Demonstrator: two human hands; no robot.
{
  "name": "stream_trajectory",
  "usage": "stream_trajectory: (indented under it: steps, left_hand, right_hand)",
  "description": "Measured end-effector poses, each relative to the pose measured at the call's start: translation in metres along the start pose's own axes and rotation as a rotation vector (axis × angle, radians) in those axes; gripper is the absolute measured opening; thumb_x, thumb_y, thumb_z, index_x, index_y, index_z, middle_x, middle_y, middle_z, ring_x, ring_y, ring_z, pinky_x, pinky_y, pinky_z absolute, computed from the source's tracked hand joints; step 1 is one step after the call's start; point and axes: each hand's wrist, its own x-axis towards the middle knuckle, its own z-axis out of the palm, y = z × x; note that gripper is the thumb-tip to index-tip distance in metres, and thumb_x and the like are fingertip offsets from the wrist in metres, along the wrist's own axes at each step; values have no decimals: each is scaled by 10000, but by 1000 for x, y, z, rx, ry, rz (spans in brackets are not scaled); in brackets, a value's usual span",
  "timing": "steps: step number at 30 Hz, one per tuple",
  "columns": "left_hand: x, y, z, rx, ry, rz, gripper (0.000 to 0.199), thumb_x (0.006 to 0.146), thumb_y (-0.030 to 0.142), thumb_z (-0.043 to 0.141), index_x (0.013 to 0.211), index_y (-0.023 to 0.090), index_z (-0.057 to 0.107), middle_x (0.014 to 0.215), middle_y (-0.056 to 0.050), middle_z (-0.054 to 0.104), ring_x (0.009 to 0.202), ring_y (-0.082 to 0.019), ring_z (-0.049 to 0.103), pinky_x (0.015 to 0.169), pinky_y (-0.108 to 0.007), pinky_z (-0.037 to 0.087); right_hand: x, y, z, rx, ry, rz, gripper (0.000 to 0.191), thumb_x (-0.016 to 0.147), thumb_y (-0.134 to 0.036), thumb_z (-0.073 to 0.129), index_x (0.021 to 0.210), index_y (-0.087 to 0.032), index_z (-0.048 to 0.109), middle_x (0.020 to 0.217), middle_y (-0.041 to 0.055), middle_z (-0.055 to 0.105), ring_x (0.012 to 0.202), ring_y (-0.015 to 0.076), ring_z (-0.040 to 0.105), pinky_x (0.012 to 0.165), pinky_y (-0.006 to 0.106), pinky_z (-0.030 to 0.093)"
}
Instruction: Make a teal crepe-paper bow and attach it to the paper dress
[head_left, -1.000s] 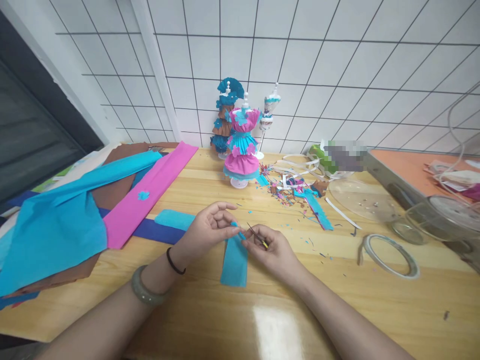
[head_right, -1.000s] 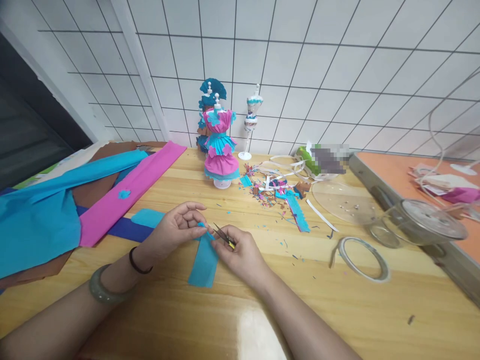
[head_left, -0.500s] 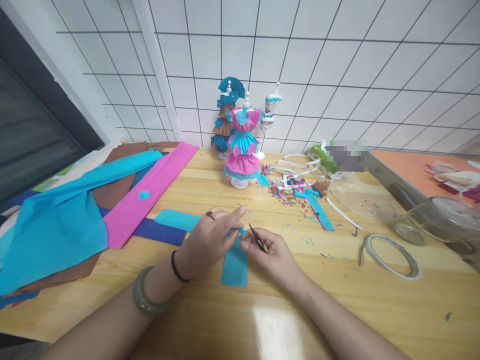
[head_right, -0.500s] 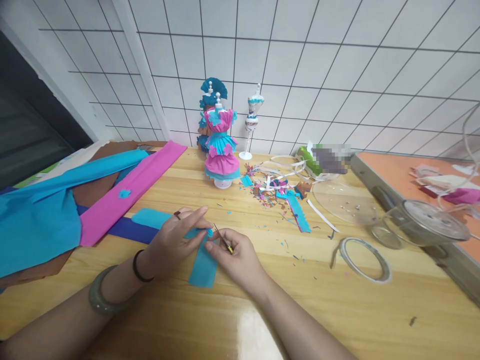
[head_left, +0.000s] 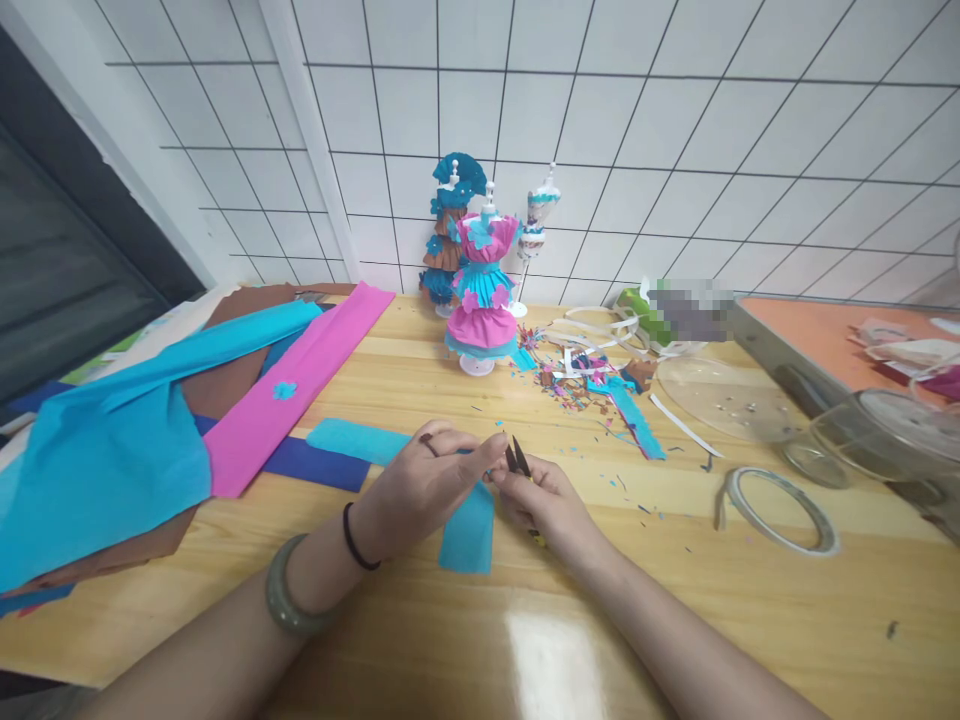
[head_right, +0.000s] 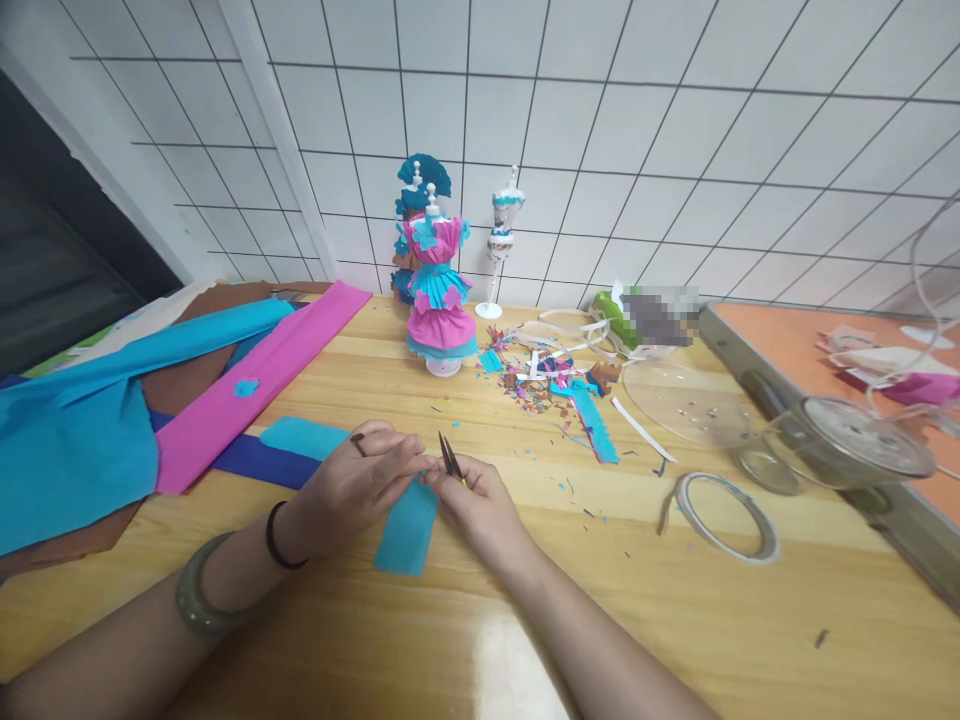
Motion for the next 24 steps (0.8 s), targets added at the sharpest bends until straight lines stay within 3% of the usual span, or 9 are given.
stream_trajectory:
  steps: [3,6,8,11,15,24]
  left_hand:
    - [3,4,-6,-146,47,-98,797,769,54,524,1403,253,83,993,-41,658,1002,-169,556,888,-372,415]
    - [5,4,-13,-261,67,-298,645,798,118,508,1371,189,220,1017,-65,659,1084,-192,511,944,-389,380]
    - [7,1,-17,-272,-1,-372,454,819,178,508,1263,186,415,1041,-73,649,1089,-202,502,939,-383,379]
    - [9,-2,-17,-274,-182,-353,223,825,256,527,1012,170,613,962,-70,666,998,-202,538,878,-357,395]
    - [10,-2,-15,-281,-351,-321,187,852,224,485,893,179,662,816,-41,668,822,-160,559,787,-321,389]
    - [8,-3,-12,-333,-364,-467,145,808,248,547,838,176,670,768,-37,648,784,-151,562,749,-278,409]
  right_hand:
    - [1,-2,-2,-112,18,-40,229,756,-387,560,685,-173,521,456,-86,299,410,62,236,411,209,188]
    - [0,-6,-4,-300,35,-114,176,777,-325,530,702,-166,545,544,-48,411,517,86,364,504,212,301]
    - [-1,-8,-5,-433,3,-166,159,794,-282,504,695,-163,543,618,-26,464,602,101,416,580,220,341]
    - [-3,-7,-8,-612,-66,-225,140,813,-217,462,720,-163,552,641,-23,491,625,107,440,599,221,351]
    - [-4,-6,-11,-775,-81,-274,117,809,-164,457,780,-167,571,672,-20,543,633,108,478,592,215,351]
    - [-3,-7,-11,-762,-38,-293,120,836,-213,467,797,-167,570,688,-14,553,643,109,483,602,212,376]
